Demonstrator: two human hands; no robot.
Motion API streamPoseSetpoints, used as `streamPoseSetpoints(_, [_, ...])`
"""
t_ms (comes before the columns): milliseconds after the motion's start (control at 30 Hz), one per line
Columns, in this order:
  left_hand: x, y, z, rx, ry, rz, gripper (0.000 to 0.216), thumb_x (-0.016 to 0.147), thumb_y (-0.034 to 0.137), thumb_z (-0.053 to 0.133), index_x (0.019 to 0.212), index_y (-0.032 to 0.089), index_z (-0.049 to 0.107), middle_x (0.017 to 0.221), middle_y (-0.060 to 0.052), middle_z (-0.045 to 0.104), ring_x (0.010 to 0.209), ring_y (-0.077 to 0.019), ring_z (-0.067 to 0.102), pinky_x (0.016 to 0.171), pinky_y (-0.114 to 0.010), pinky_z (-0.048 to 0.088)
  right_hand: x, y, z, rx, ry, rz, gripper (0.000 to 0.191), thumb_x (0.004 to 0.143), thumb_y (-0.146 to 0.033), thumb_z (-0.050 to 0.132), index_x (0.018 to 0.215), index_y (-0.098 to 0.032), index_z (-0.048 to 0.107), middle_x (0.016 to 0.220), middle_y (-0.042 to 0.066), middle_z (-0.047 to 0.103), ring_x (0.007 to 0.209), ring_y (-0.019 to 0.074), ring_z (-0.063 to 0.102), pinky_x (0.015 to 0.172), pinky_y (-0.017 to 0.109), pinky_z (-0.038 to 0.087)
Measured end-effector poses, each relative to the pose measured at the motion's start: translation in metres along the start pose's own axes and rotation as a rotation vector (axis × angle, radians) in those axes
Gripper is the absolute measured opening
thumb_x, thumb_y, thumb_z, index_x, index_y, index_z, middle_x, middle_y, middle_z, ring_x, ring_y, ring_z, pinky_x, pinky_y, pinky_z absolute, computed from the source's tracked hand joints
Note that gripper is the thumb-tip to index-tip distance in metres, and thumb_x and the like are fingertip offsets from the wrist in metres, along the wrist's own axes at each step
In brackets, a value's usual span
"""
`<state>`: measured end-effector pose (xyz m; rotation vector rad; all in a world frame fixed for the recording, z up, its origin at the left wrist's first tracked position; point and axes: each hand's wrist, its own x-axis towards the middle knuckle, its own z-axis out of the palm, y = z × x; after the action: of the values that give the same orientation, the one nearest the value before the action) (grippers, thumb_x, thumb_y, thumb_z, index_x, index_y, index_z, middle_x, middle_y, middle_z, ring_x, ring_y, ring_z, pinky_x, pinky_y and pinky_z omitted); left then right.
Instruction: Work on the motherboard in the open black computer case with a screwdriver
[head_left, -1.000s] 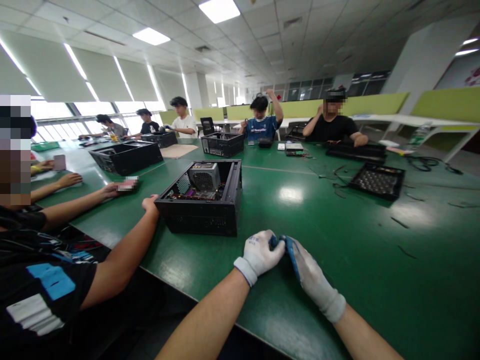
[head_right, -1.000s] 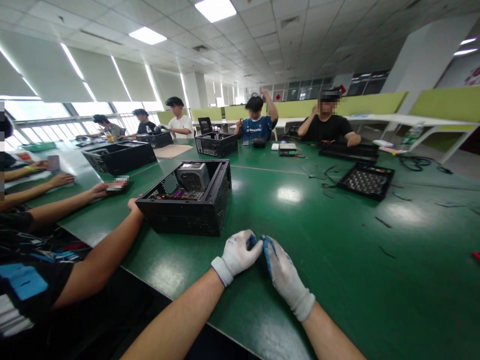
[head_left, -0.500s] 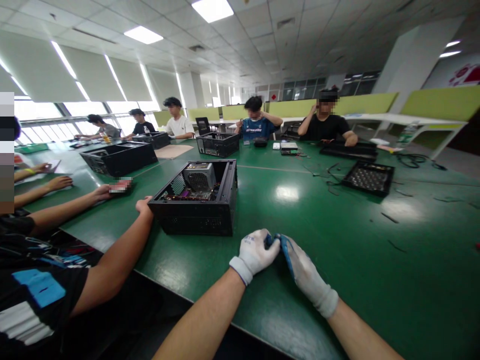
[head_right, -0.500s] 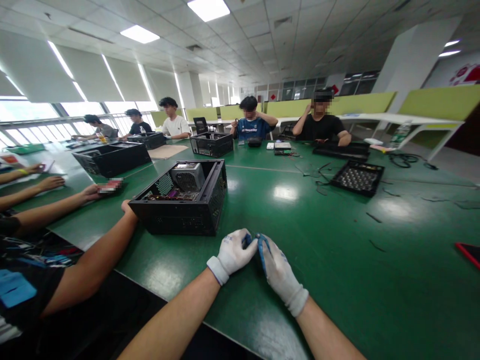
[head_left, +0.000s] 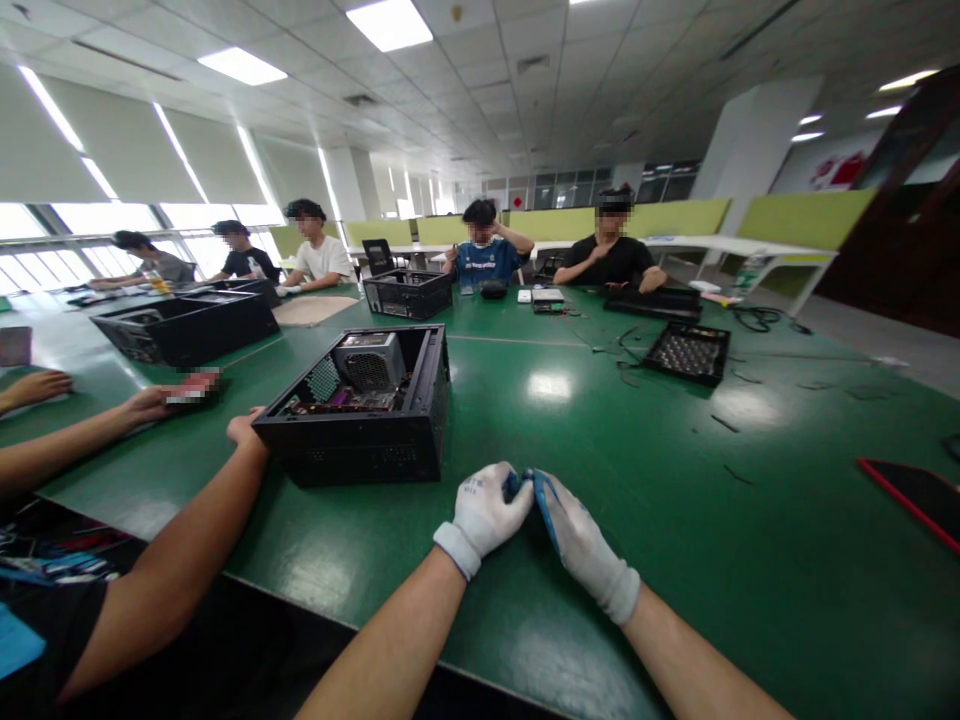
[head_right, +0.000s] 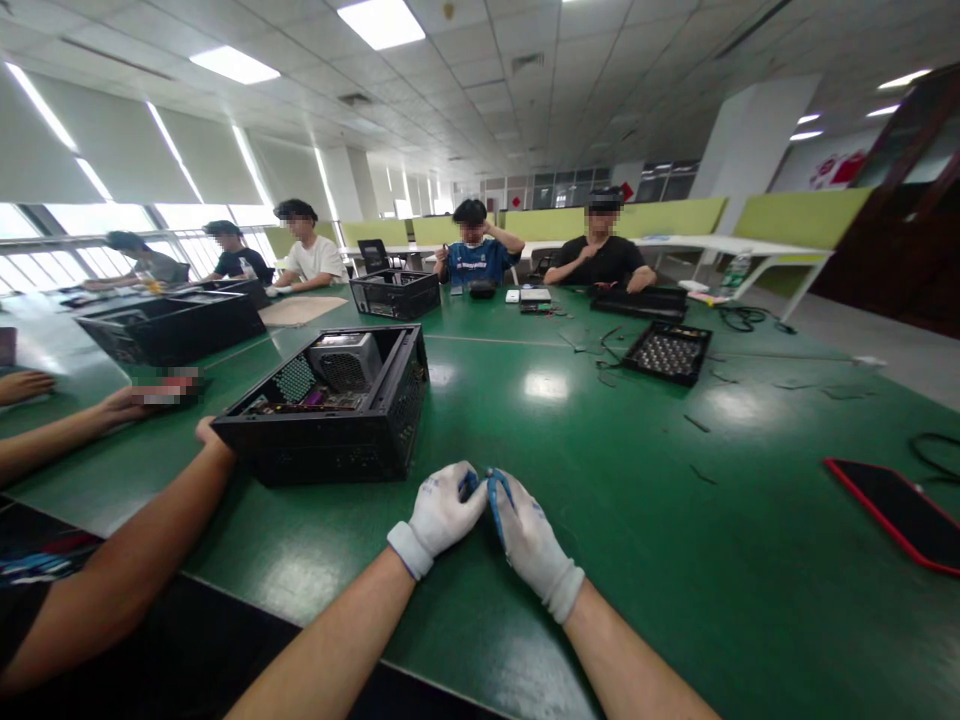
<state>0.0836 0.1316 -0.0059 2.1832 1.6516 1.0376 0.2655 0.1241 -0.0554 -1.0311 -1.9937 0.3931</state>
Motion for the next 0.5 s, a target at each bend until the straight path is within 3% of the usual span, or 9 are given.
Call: streamPoseSetpoints(500, [-0.0004, 0.0001, -0.0005, -0.004, 0.013, 0.003, 0.034, 0.094, 0.047, 0.059, 0.071, 0.022, 0.054, 0.068, 0.001, 0.061, 0.064, -0.0149, 0.056, 0.062, -0.028, 0.034, 0.0035, -0.0086, 0.0016, 0.066, 0.027, 0.096, 0.051, 0.105, -0.050, 0.037, 0.143, -0.022, 0.058, 0.139, 0.014, 0.065, 0.131, 0.0274, 0.061, 0.115, 0.049, 0.047])
